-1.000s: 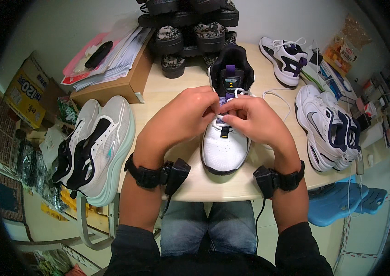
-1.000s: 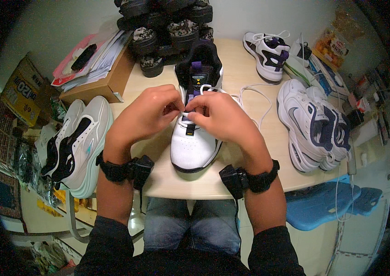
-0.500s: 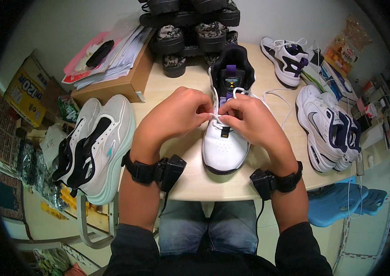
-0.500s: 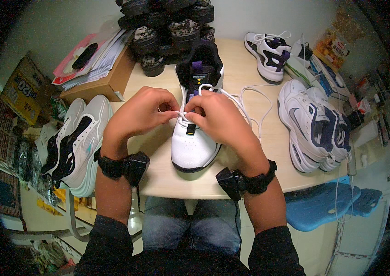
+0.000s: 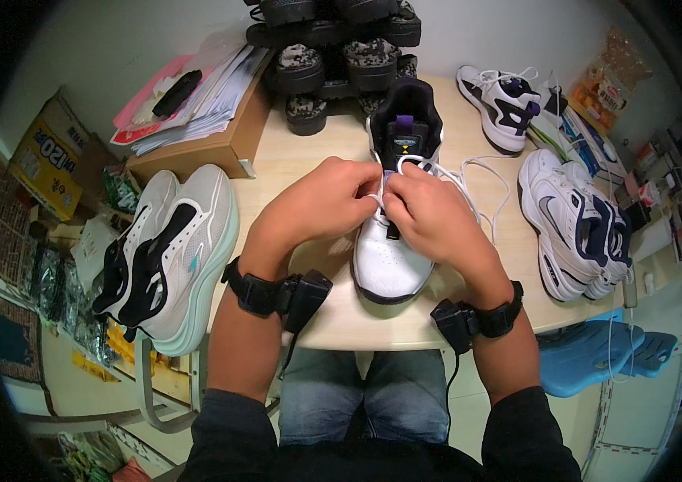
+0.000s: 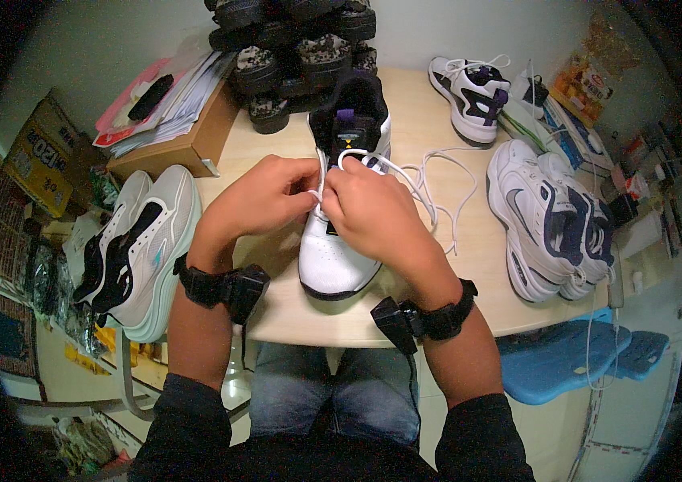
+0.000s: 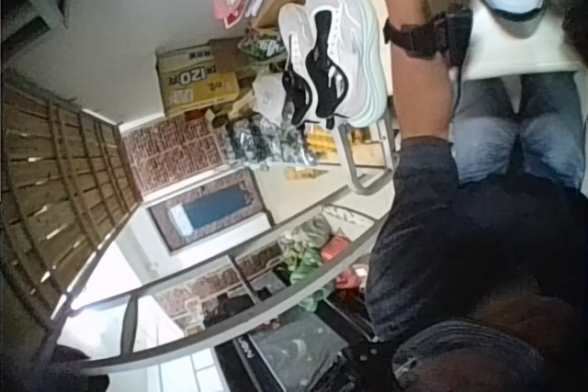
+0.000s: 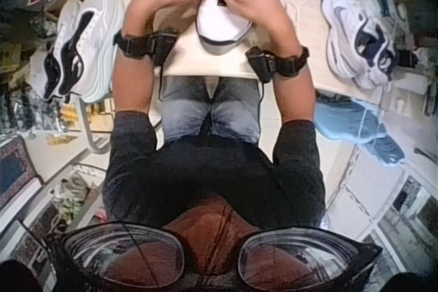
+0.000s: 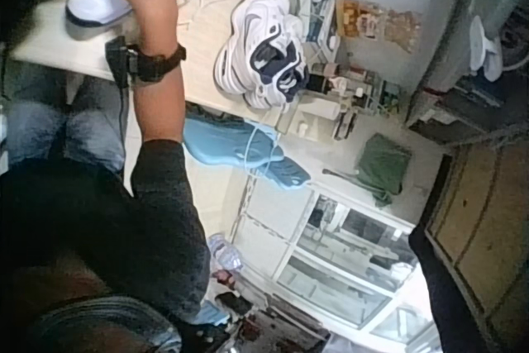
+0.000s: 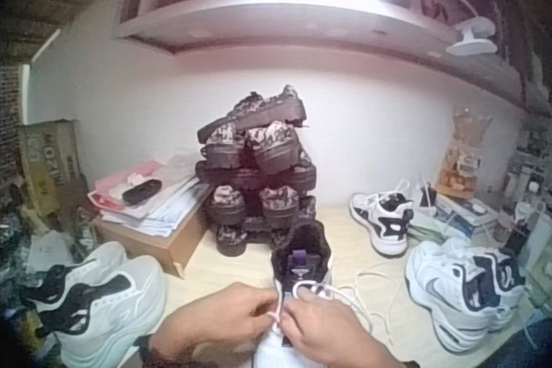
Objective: The person laces a white and purple athletic shoe by threading the laces through the eyelets and pulling them tight.
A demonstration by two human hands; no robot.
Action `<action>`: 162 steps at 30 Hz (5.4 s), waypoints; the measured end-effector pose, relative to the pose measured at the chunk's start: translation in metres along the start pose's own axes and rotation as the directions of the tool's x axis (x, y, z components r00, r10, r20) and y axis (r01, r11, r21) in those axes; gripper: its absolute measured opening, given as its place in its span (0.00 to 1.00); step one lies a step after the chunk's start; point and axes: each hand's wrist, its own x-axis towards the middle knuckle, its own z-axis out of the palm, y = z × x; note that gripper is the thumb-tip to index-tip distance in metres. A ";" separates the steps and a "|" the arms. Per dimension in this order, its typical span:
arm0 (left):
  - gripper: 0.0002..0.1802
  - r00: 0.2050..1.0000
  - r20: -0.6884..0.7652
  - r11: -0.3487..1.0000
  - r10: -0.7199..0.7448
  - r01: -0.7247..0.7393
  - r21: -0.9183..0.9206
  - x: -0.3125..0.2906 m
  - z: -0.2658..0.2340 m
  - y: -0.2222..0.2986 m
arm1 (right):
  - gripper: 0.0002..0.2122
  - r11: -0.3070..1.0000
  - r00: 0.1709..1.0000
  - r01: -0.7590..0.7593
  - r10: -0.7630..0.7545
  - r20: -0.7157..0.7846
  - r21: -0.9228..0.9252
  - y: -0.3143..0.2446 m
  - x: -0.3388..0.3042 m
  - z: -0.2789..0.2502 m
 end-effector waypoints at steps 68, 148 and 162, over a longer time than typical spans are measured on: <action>0.09 0.821 0.328 0.115 -0.468 0.424 -0.898 -0.028 0.014 0.001 | 0.09 0.973 0.999 0.024 -0.030 0.022 0.228 0.013 0.002 -0.003; 0.18 0.988 -0.156 1.000 0.009 -0.010 -0.007 -0.020 0.006 0.007 | 0.03 0.659 0.966 -0.249 0.119 0.228 0.710 0.024 0.001 -0.041; 0.05 0.915 -0.229 0.859 0.332 -0.193 0.475 0.014 0.011 0.027 | 0.04 0.498 0.993 -0.050 0.120 -0.012 0.866 0.037 -0.001 -0.046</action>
